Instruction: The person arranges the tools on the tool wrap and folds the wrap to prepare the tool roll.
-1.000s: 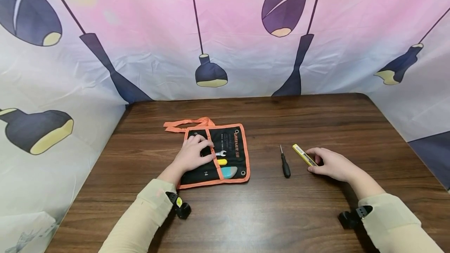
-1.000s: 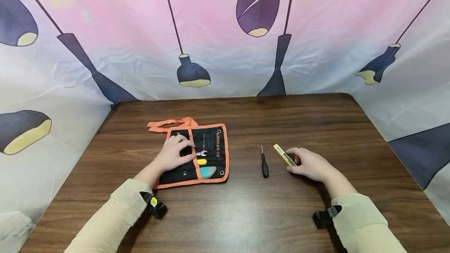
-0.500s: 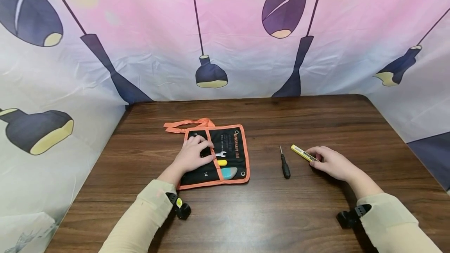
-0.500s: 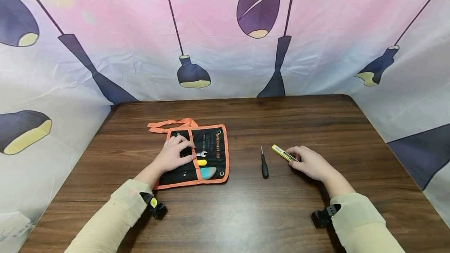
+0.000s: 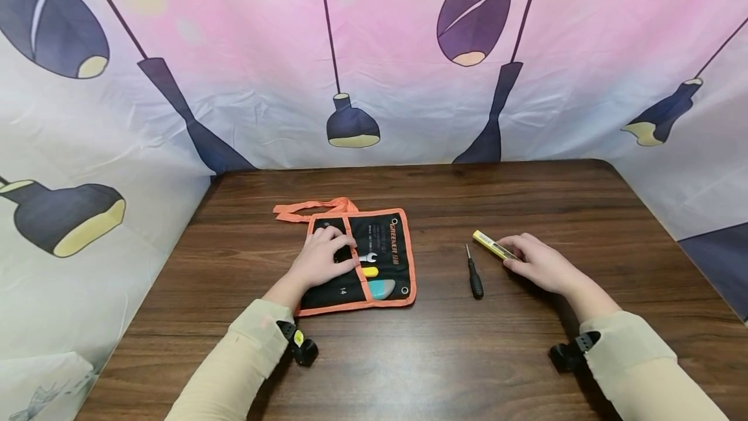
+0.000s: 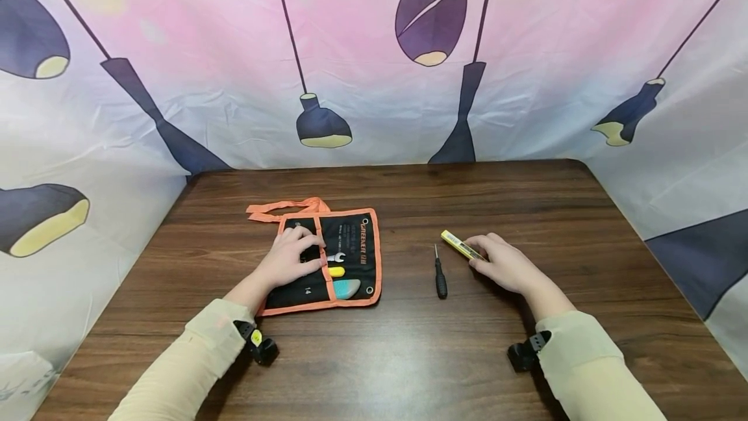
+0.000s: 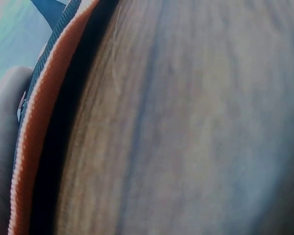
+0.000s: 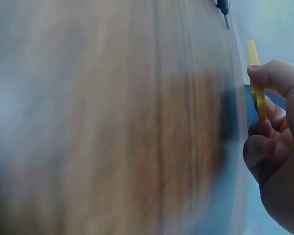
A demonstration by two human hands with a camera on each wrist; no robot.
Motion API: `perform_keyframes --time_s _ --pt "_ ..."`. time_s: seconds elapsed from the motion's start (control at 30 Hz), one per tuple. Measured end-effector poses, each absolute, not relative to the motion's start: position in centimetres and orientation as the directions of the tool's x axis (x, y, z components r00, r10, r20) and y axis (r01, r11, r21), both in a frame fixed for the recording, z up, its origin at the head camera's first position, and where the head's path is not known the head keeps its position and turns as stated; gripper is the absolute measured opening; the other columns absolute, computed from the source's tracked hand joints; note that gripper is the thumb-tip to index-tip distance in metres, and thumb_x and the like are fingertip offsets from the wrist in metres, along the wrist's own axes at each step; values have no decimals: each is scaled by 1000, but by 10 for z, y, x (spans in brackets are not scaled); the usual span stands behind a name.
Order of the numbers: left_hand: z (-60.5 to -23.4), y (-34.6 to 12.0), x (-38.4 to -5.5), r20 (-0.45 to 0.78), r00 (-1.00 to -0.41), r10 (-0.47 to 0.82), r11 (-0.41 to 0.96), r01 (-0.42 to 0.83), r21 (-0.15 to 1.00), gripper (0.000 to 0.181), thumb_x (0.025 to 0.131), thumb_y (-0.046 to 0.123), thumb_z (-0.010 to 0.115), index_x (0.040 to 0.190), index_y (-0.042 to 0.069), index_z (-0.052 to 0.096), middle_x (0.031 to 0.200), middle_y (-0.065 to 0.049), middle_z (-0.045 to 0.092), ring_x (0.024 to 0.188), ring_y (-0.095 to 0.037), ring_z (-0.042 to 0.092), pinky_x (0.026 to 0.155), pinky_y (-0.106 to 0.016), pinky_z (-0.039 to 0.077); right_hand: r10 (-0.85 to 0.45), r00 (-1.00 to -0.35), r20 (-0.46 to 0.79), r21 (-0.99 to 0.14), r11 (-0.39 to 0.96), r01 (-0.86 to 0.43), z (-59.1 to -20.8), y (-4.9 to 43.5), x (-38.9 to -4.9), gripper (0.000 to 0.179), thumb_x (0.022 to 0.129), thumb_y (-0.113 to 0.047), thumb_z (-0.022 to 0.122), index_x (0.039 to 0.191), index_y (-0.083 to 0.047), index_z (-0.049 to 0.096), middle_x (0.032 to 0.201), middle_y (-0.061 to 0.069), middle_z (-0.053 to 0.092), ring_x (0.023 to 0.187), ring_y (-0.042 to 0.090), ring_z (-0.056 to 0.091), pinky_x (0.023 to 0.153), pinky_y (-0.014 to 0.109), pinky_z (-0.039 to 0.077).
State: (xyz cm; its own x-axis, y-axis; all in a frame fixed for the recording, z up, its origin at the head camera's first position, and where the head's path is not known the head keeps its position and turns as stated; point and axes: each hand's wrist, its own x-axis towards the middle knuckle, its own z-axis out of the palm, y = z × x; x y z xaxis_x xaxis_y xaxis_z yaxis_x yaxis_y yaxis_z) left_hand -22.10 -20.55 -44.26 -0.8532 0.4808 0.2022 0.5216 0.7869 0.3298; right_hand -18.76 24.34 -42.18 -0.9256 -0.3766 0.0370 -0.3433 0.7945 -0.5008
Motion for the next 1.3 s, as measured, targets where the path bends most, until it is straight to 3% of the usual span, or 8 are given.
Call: perform_keyframes --time_s 0.53,0.87,1.3 --pt "-441 -205 -220 203 -854 479 789 520 328 30 85 46 62 107 26 65 109 0 51 98 -21 41 82 -42 31 -464 -885 42 -465 775 -429 -409 203 -206 31 93 -17 59 123 -16 56 94 -1 47 78 14 47 65 34 38" --pt "-441 -205 -220 236 -845 481 776 535 335 28 84 43 65 105 25 66 107 0 52 97 -22 42 81 -42 31 -515 -857 19 -441 765 -469 -400 178 -215 32 92 -17 59 125 -18 56 94 -1 47 74 12 47 64 32 39" --pt "-441 -205 -220 221 -853 473 781 522 343 30 83 43 66 106 23 66 107 -1 51 97 -22 42 83 -43 31 -555 -831 -23 -441 752 -490 -398 138 -225 32 94 -20 56 125 -17 58 100 0 50 82 14 50 73 36 43"
